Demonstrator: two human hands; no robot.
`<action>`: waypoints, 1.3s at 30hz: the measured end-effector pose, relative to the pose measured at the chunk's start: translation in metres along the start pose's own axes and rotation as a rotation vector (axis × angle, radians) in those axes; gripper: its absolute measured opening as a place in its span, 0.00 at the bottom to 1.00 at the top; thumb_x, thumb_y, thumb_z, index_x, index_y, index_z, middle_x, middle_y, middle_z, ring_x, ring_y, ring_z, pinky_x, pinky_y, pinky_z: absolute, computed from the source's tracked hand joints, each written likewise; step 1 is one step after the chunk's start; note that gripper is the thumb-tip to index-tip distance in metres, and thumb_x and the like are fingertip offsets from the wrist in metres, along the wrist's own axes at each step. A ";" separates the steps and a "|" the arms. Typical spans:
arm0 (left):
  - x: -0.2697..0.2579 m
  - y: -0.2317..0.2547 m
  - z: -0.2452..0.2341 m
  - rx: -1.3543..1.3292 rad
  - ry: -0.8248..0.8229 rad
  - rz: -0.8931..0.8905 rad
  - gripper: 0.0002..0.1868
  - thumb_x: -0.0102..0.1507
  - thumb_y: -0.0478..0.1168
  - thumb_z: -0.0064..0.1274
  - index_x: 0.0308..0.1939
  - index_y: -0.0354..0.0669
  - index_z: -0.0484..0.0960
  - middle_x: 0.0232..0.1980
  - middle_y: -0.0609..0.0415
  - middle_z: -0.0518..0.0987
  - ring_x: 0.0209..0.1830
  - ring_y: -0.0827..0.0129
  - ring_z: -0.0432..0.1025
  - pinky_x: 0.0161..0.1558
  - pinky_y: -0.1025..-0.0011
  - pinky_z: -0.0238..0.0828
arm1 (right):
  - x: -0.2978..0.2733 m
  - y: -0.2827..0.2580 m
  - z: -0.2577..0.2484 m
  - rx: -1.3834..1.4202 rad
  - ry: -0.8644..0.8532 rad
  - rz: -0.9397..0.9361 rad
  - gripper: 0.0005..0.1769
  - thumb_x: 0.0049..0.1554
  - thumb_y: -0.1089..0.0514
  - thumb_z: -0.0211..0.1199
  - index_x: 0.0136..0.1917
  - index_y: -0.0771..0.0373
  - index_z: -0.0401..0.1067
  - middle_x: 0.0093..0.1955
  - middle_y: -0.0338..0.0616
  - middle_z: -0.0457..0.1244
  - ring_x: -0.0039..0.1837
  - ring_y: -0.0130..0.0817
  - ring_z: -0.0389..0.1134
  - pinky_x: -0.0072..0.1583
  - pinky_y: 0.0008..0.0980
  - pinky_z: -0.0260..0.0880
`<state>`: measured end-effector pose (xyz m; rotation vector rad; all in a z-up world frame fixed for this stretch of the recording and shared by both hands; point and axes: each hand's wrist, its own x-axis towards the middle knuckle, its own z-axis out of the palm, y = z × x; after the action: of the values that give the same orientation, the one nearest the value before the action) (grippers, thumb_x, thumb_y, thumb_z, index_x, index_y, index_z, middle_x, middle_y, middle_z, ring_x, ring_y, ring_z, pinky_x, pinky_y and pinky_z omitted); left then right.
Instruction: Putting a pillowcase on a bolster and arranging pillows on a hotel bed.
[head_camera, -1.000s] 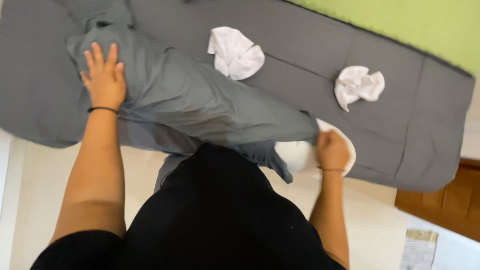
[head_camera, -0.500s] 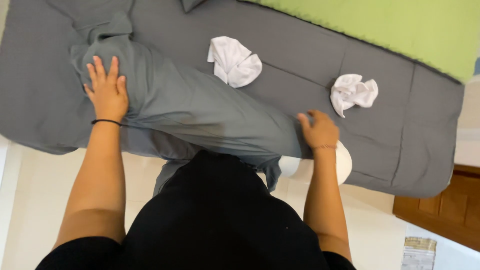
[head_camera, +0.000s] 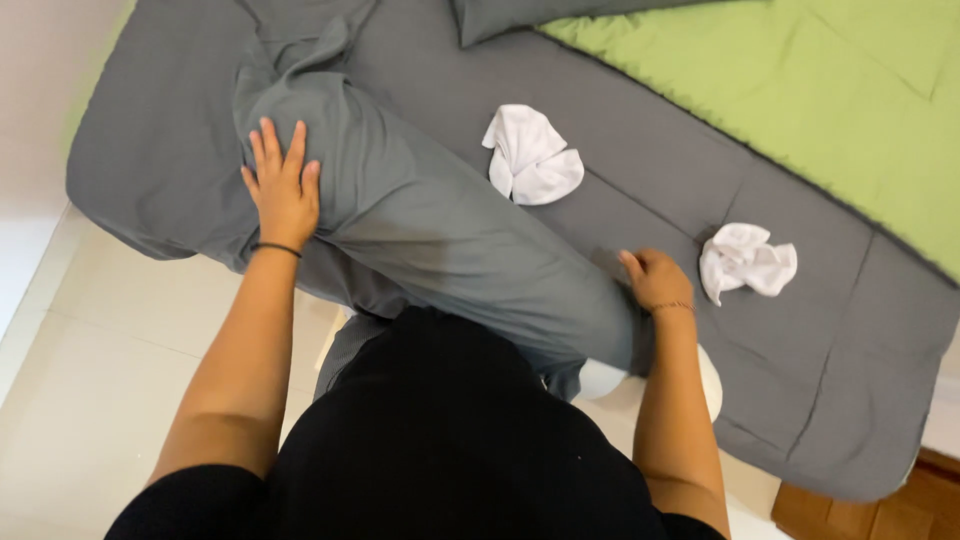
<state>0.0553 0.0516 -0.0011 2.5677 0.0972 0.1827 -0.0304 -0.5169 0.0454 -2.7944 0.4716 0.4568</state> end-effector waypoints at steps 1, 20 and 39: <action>-0.004 0.000 0.004 -0.026 0.030 -0.016 0.30 0.76 0.47 0.45 0.83 0.60 0.61 0.88 0.44 0.44 0.88 0.44 0.38 0.77 0.30 0.35 | 0.014 -0.014 -0.006 0.062 0.032 -0.086 0.31 0.63 0.31 0.55 0.53 0.60 0.79 0.52 0.58 0.70 0.56 0.58 0.70 0.56 0.49 0.69; -0.052 0.031 0.057 -1.568 -0.095 -0.487 0.46 0.69 0.60 0.42 0.84 0.56 0.35 0.86 0.48 0.45 0.80 0.46 0.47 0.75 0.51 0.49 | -0.044 -0.157 -0.059 0.078 -0.038 -0.580 0.33 0.51 0.31 0.70 0.52 0.62 0.73 0.34 0.53 0.68 0.40 0.55 0.71 0.44 0.48 0.70; -0.037 0.074 0.009 -0.066 0.054 -0.027 0.47 0.64 0.61 0.61 0.82 0.51 0.60 0.86 0.34 0.38 0.85 0.37 0.28 0.71 0.24 0.19 | -0.030 -0.237 0.053 0.052 0.175 -1.040 0.46 0.52 0.25 0.62 0.78 0.41 0.60 0.84 0.48 0.45 0.83 0.56 0.43 0.75 0.71 0.39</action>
<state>0.0226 -0.0198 0.0270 2.4948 0.1435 0.2414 0.0134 -0.2765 0.0573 -2.5755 -0.8992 -0.0434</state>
